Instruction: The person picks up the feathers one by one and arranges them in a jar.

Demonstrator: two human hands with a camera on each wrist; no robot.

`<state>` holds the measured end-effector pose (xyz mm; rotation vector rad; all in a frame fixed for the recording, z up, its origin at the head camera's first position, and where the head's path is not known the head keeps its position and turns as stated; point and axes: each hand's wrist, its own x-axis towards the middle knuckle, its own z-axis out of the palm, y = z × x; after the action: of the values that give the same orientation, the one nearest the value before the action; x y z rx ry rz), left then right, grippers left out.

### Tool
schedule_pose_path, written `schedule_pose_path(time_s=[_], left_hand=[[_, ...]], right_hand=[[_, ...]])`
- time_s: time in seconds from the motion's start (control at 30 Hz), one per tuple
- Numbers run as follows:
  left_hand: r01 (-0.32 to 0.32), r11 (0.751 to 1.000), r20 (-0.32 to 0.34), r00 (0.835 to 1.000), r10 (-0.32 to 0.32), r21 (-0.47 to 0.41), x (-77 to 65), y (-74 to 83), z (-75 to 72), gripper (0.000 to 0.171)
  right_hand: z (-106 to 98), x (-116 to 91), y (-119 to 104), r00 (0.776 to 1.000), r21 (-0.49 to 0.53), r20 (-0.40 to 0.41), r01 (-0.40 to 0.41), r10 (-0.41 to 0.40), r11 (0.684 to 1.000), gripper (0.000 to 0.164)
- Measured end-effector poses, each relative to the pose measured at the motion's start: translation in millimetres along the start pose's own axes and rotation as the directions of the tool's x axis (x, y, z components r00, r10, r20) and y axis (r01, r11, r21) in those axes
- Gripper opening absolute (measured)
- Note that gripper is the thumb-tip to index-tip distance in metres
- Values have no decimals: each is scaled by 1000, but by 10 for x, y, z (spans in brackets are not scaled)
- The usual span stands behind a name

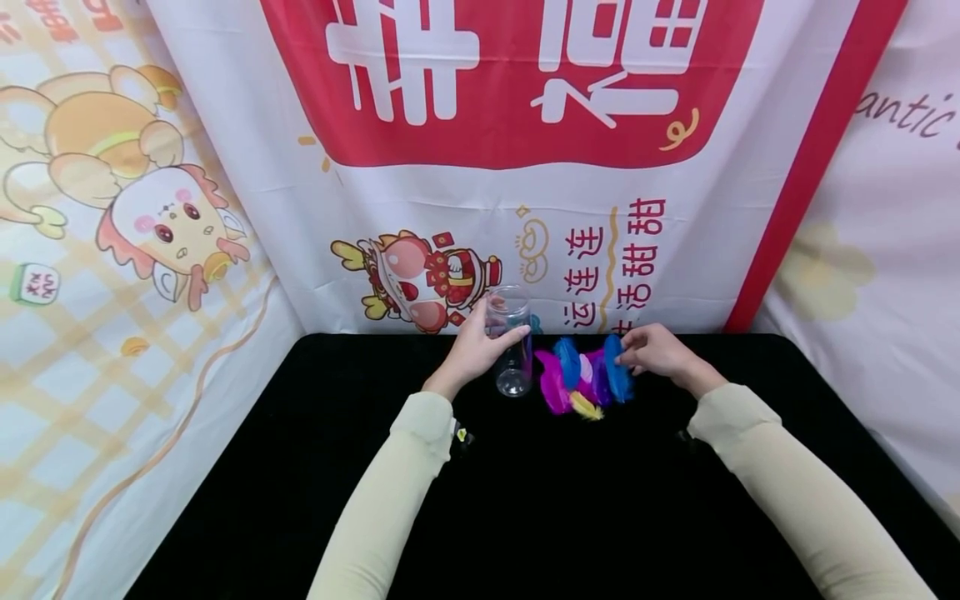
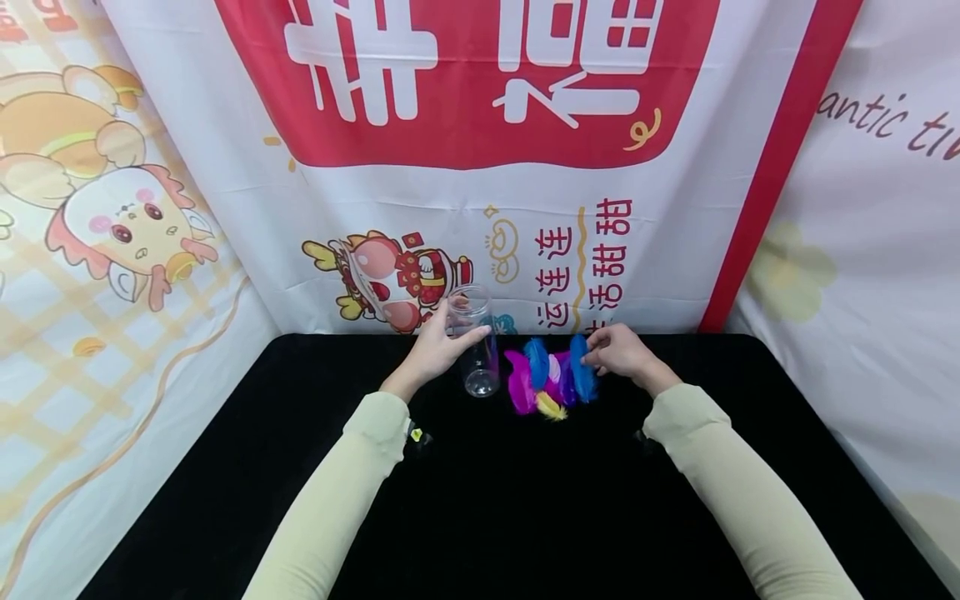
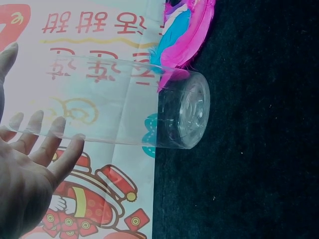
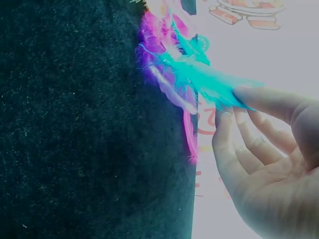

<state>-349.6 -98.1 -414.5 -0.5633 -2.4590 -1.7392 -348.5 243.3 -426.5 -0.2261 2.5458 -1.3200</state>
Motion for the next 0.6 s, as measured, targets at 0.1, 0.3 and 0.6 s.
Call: schedule_pose_path(time_s=[0.1,0.3,0.6], left_hand=[[-1,1000,-1,1000,1,5,-7,11,10,64],[-5,1000,-5,1000,5,10,-14,18,13,64],[-25,999,-2,1000,25,27,0,3,17,65]], right_hand=[[-13,-11,-6,1000,9,-4,8,-8,1000,21],[-28,-37,-97,999,20,-20,26,-26,999,22],[-38,-20,-159,998,32,-44,37,-36,999,26]])
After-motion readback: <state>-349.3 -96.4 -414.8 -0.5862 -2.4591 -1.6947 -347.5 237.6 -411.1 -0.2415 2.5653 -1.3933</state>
